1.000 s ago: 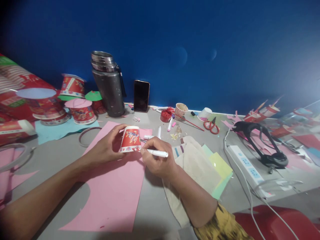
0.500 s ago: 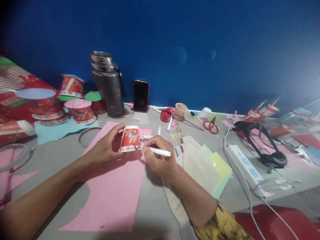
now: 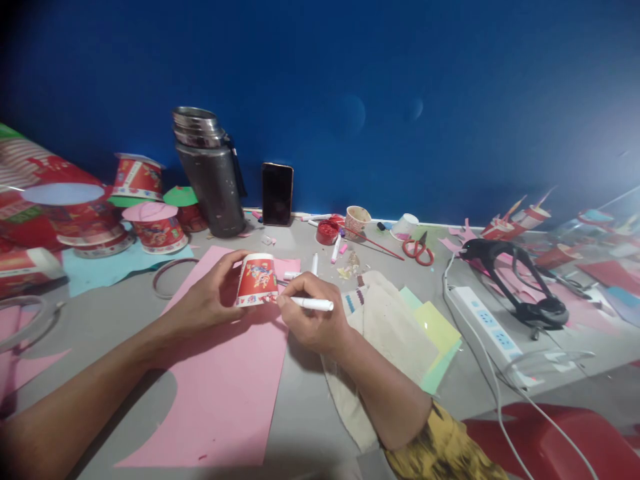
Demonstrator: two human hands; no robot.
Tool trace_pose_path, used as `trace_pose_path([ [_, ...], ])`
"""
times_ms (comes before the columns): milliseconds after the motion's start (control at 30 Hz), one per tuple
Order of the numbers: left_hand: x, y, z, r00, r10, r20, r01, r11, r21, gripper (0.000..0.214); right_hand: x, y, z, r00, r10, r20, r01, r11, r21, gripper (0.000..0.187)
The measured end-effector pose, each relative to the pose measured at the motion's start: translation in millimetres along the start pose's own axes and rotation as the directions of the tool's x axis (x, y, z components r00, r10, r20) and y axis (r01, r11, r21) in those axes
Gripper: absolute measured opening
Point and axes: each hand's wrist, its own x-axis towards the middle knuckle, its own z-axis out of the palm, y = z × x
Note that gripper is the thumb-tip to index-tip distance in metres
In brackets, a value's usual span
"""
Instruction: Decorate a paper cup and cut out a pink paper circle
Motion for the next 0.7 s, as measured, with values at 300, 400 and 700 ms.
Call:
trace_pose_path([
  [300,1,-4,-1.6,0.999,0.037,-0.003,-0.037,0.998,0.041,0.08,-1,2,2,1.0,-0.012,-0.026,0.011,1.0,-0.026,0.012],
  [400,4,-8,-1.6,0.998,0.068,-0.008,-0.068,0.998,0.012,0.078,-1,4,1,0.996,-0.022,-0.082,0.017,0.998,-0.059,0.012],
  [700,7,-18,0.2,0.983,0.154,-0.098,-0.162,0.984,-0.074,0.078,-2,10,2,0.984,-0.006,-0.177,-0.012,0.995,-0.101,0.008],
])
